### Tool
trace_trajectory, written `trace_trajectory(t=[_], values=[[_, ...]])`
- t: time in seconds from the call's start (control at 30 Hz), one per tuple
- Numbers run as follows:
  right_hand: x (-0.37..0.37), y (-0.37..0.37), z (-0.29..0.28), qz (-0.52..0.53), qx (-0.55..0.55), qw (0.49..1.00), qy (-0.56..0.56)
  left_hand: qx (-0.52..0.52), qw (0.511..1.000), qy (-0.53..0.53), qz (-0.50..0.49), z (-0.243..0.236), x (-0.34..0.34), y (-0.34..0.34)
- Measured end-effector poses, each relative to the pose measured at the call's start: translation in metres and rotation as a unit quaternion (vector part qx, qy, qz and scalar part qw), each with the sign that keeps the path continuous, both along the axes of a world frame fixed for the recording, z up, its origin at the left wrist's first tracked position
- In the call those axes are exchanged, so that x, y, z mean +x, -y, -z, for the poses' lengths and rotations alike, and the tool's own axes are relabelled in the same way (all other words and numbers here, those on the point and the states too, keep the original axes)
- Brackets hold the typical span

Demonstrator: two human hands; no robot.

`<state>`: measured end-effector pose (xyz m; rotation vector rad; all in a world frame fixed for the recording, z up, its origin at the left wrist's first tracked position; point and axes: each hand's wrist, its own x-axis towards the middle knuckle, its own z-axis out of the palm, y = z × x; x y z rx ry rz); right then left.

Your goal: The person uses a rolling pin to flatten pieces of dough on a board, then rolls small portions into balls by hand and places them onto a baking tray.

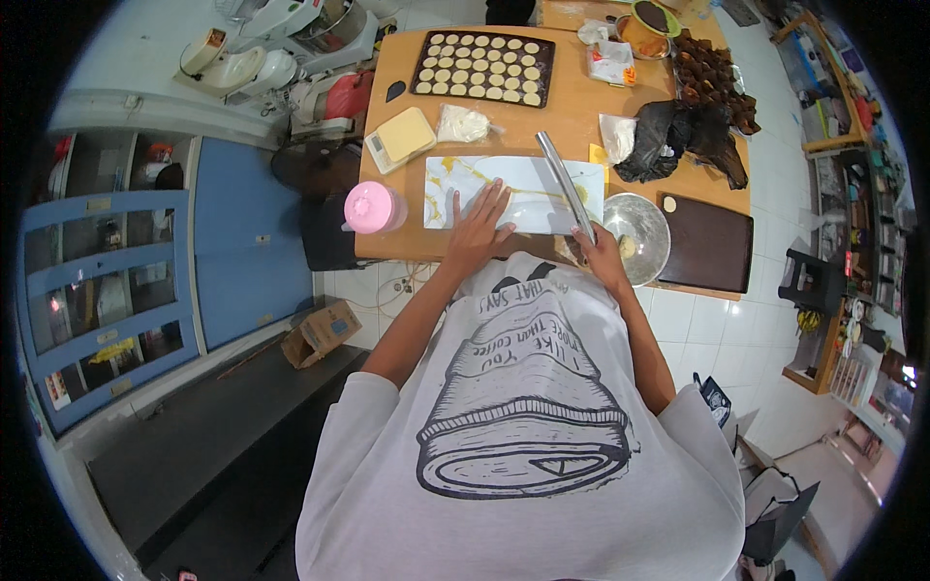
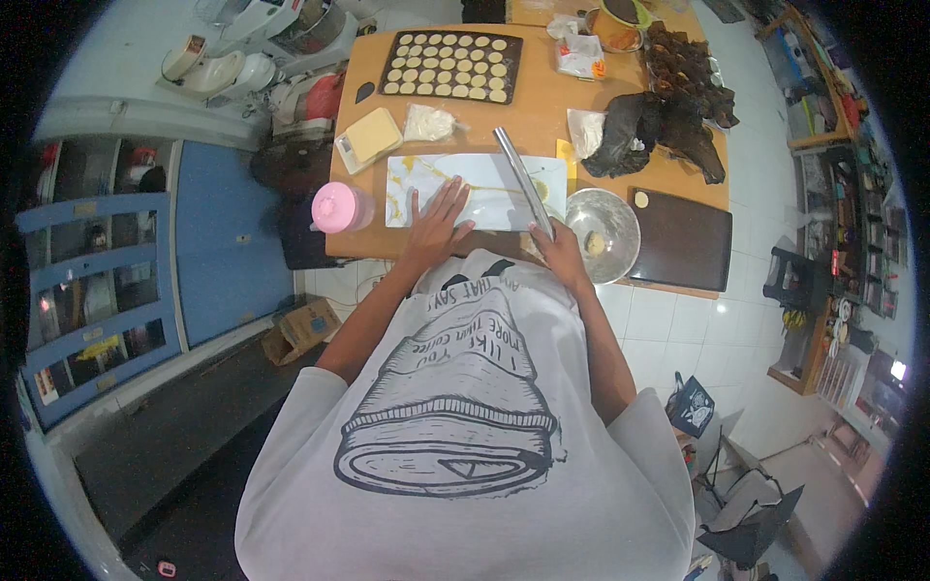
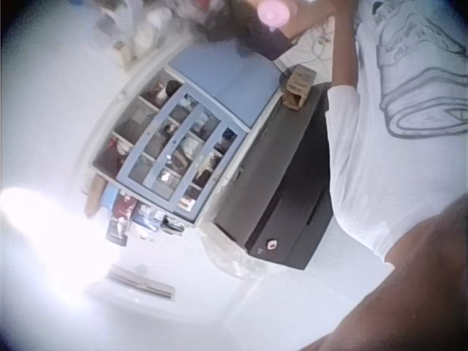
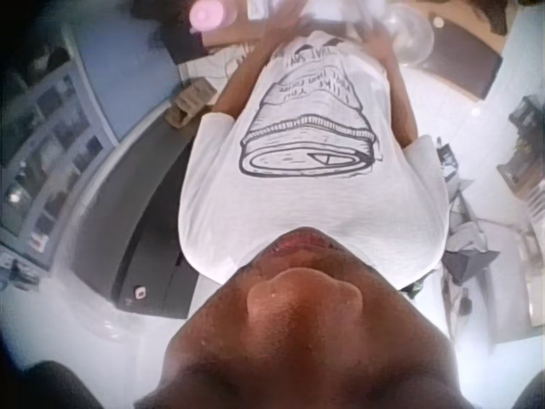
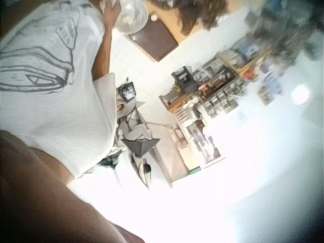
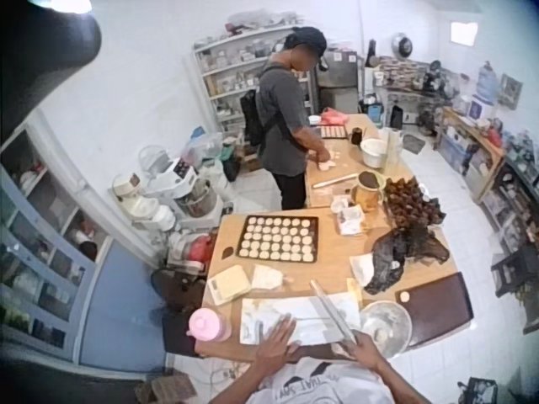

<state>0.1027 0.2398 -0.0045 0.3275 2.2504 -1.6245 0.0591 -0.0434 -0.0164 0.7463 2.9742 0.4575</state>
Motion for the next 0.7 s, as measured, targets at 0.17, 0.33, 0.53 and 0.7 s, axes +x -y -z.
trace_trajectory(t=[0.17, 0.33, 0.53, 0.7], values=[[-0.002, 0.011, 0.002, 0.012, -0.011, 0.999, -0.036, 0.024, 0.996, 0.056, -0.062, 0.006, -0.002, -0.011], [0.0, 0.003, 0.011, 0.017, -0.036, 0.999, -0.022, 0.159, 0.98, 0.033, -0.118, 0.018, -0.018, -0.005], [0.011, 0.006, -0.009, 0.052, -0.067, 0.996, 0.008, 0.163, 0.972, 0.109, -0.129, 0.032, -0.046, 0.002], [0.019, 0.001, -0.008, 0.07, -0.066, 0.995, 0.002, 0.294, 0.907, 0.29, -0.084, 0.037, -0.059, 0.002]])
